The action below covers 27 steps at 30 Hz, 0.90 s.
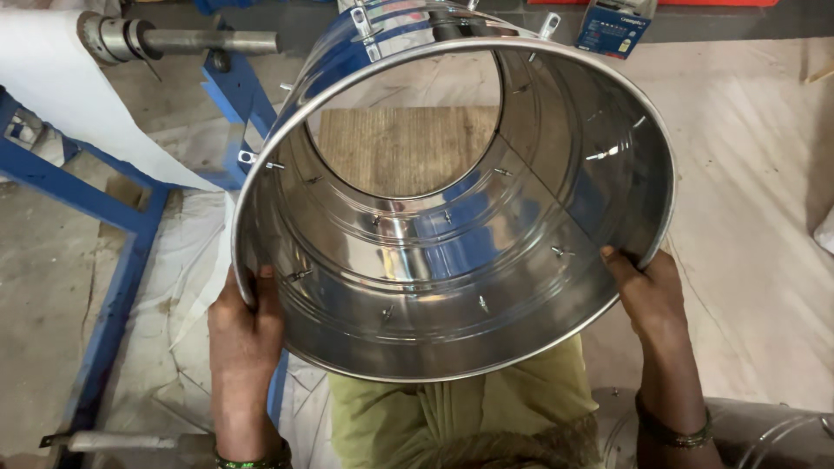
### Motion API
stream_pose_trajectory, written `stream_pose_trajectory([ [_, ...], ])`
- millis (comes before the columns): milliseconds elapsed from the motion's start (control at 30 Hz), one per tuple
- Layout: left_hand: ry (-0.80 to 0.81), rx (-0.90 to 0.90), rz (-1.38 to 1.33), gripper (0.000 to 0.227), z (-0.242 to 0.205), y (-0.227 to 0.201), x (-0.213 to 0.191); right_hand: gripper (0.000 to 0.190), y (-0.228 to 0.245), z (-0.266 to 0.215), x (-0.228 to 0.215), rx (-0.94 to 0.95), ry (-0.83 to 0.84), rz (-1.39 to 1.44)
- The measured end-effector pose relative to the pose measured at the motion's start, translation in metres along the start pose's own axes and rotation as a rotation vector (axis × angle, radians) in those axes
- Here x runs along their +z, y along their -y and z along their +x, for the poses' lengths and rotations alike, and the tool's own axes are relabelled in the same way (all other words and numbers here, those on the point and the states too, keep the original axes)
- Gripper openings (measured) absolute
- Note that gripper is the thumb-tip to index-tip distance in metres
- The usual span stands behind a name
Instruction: The person assembles a cylindrical stainless steel container by hand. They hold the container on their lap, insert bolts into pre-drilled holes, and tighten them to secure the sections together.
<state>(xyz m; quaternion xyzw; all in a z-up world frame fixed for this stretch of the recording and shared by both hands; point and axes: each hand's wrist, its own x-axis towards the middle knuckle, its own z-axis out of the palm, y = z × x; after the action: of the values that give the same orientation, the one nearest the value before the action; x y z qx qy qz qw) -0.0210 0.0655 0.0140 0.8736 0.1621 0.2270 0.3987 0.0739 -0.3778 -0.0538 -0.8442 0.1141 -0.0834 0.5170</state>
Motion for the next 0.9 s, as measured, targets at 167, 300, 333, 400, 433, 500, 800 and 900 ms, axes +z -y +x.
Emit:
stream_pose_trajectory([
  [167,-0.025,-0.024,-0.011,0.024,-0.004,0.014,0.01,0.024,-0.023,0.001,0.006,0.029,-0.017,-0.044],
  [300,0.011,-0.184,0.035,0.03,-0.014,0.029,0.022,0.021,-0.073,0.002,0.019,0.016,0.012,0.085],
  [333,0.025,-0.16,0.03,0.033,-0.02,0.034,0.025,0.021,-0.09,0.003,0.023,0.017,0.026,0.123],
  [400,0.054,-0.111,0.02,0.047,-0.033,0.047,0.033,0.022,-0.124,0.004,0.032,0.047,0.011,0.106],
  [433,0.088,-0.116,0.025,0.053,-0.04,0.056,0.036,0.022,-0.142,0.004,0.036,0.062,0.003,0.098],
  [500,0.156,-0.118,0.031,0.069,-0.051,0.076,0.045,0.026,-0.171,0.003,0.049,0.044,0.01,0.15],
  [800,0.045,0.299,0.059,0.075,-0.082,0.114,0.064,0.026,-0.211,0.028,0.062,0.03,0.065,-0.088],
  [900,0.207,-0.061,0.007,0.088,-0.096,0.114,0.086,0.026,-0.203,0.052,0.062,0.228,0.075,-0.061],
])
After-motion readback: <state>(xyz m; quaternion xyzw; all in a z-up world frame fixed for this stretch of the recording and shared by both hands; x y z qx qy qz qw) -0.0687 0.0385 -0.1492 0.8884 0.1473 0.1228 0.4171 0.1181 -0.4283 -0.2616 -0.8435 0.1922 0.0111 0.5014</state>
